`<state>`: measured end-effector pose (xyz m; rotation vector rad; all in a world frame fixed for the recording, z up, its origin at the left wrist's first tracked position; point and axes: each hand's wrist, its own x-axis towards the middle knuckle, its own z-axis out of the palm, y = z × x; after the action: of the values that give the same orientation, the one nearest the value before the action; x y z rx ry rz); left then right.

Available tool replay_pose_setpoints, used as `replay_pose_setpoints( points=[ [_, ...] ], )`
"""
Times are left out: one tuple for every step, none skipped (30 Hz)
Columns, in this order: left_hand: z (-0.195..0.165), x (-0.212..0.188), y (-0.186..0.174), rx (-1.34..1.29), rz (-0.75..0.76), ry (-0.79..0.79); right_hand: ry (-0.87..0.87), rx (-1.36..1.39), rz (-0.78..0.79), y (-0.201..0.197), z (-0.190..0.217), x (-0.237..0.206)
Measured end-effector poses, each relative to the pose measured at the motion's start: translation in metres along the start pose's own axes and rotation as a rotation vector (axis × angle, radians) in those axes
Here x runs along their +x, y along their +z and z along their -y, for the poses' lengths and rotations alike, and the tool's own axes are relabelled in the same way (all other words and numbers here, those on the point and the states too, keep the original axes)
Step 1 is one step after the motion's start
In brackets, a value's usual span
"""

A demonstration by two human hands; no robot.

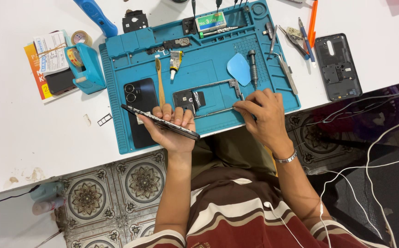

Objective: The person cleans the interior of a disassembled smartphone using a blue plastic spudger and a small brush. They then use a metal prying tool to separate the screen assembly from the frame and continue cleaning the internal components. The person works at a repair bench with various tools and phone parts visible.

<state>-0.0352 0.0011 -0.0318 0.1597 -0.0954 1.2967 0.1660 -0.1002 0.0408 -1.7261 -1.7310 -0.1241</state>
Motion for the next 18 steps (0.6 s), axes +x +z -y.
replay_pose_setpoints(
  points=[
    [-0.0001,0.0000,0.0001,0.000,-0.004,0.001,0.000,0.000,0.001,0.0001,0.0001,0.0000],
    [-0.0001,-0.0002,0.0002,0.001,-0.004,0.005,-0.001,0.000,-0.001,0.0002,0.0002,0.0001],
    [-0.0003,-0.0003,0.0002,0.003,-0.004,0.009,-0.003,0.001,-0.003,0.0005,0.0004,0.0003],
    [0.0002,-0.0003,0.0003,0.004,-0.004,0.013,-0.004,0.001,-0.005,0.0004,0.0001,0.0004],
    [0.0003,-0.0005,0.0003,0.001,-0.009,0.011,-0.005,0.000,-0.005,0.0003,0.0001,0.0003],
    [0.0002,-0.0006,0.0004,-0.002,-0.014,0.010,-0.005,0.000,-0.005,0.0004,0.0003,0.0002],
    [-0.0002,-0.0003,0.0004,-0.004,-0.018,0.008,-0.006,-0.001,-0.006,0.0008,0.0007,0.0004],
    [0.0001,-0.0001,0.0004,-0.003,-0.015,0.009,-0.005,-0.002,-0.006,0.0007,0.0005,0.0005],
    [0.0001,0.0000,0.0005,-0.003,-0.013,0.009,-0.004,-0.004,-0.006,0.0008,0.0007,0.0004],
    [0.0000,0.0001,0.0005,-0.002,-0.010,0.008,-0.002,-0.006,-0.006,0.0009,0.0009,0.0003],
    [-0.0004,0.0003,0.0004,-0.002,-0.008,0.009,-0.003,-0.006,-0.008,0.0013,0.0013,0.0004],
    [-0.0001,0.0004,0.0004,-0.002,-0.005,0.009,-0.004,-0.006,-0.010,0.0011,0.0011,0.0005],
    [-0.0001,0.0005,0.0004,-0.002,-0.003,0.009,-0.004,-0.006,-0.011,0.0011,0.0011,0.0005],
    [-0.0001,0.0006,0.0003,-0.001,-0.005,0.008,-0.003,-0.006,-0.010,0.0013,0.0010,0.0005],
    [-0.0005,0.0006,0.0001,0.000,-0.007,0.008,-0.003,-0.005,-0.008,0.0016,0.0012,0.0005],
    [-0.0002,0.0004,0.0001,0.001,-0.010,0.008,-0.001,-0.004,-0.006,0.0014,0.0009,0.0003],
    [-0.0001,0.0004,-0.0001,-0.001,-0.008,0.008,-0.004,-0.008,-0.006,0.0015,0.0006,0.0004],
    [-0.0002,0.0005,-0.0002,-0.003,-0.005,0.007,-0.007,-0.012,-0.005,0.0019,0.0004,0.0005]
  ],
)
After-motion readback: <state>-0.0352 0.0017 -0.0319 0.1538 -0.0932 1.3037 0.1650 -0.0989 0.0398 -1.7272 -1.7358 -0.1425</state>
